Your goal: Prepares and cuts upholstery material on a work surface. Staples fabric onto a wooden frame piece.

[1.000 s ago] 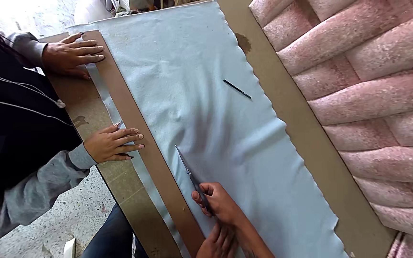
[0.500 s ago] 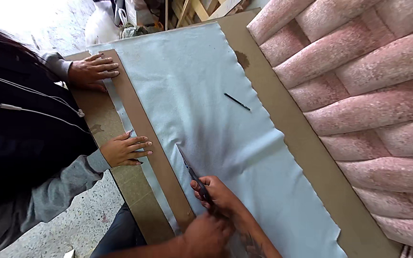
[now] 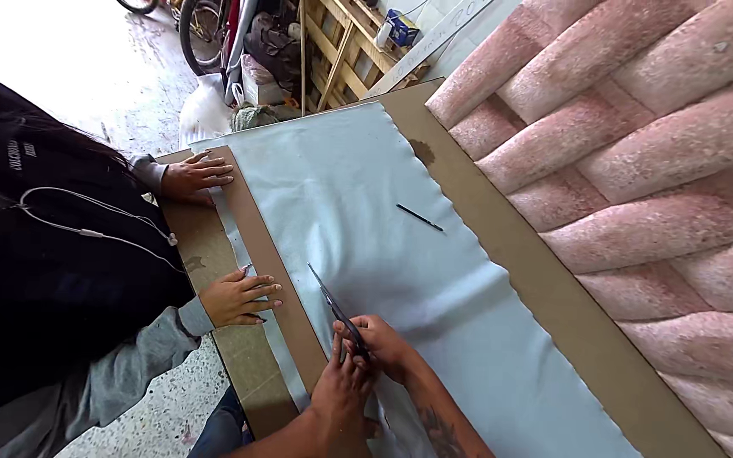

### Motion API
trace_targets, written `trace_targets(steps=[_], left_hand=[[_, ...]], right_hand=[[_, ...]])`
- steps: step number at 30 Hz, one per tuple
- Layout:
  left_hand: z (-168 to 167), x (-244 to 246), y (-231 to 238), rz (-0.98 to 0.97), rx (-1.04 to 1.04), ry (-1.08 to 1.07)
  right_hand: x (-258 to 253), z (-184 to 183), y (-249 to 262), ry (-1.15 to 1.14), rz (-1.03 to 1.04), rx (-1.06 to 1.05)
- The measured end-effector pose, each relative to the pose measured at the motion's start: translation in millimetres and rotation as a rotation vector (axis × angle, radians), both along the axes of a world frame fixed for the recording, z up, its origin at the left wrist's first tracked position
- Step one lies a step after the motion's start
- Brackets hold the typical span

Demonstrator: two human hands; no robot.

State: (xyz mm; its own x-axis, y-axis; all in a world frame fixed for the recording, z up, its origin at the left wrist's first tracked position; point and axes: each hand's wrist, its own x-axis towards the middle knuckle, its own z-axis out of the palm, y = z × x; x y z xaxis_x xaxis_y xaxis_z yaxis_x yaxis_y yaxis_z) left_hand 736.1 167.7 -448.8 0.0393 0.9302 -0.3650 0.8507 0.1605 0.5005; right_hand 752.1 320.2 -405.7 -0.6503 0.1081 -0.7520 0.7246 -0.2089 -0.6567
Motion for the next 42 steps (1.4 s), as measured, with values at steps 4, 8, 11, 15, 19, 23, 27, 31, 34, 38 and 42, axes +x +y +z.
trace_targets(steps=[4,8,11,15,19,23,27,31,34,38,42], left_hand=[[-1,-1,-1,0.011,-0.01,-0.076],[-10,0,0,0.037,0.024,-0.106],[30,-40,-4,0.167,0.095,-0.127],[153,-164,15,0.282,-0.071,-0.323],[146,-167,16,0.386,-0.003,-0.426],[144,-164,18,0.47,0.022,-0.421],[118,-149,14,0.527,0.125,-0.322],[112,-147,16,0.491,0.121,-0.315],[101,-142,14,0.506,0.133,-0.301],[93,-143,15,0.544,0.141,-0.307],[100,-149,16,0.522,0.149,-0.292]], right_hand=[[-7,-9,-10,0.04,-0.064,0.048],[-30,-13,-7,0.064,-0.096,-0.033],[-55,-14,-2,0.045,-0.094,-0.076],[-74,-17,0,0.058,-0.119,-0.093],[-108,-16,10,0.063,-0.12,-0.201],[-133,-16,13,0.072,-0.139,-0.201],[-145,-18,18,0.096,-0.123,-0.191],[-162,-18,21,0.117,-0.118,-0.159],[-171,-22,20,0.132,-0.134,-0.111],[-198,-18,25,0.129,-0.087,-0.105],[-220,-16,28,0.114,-0.087,-0.111]])
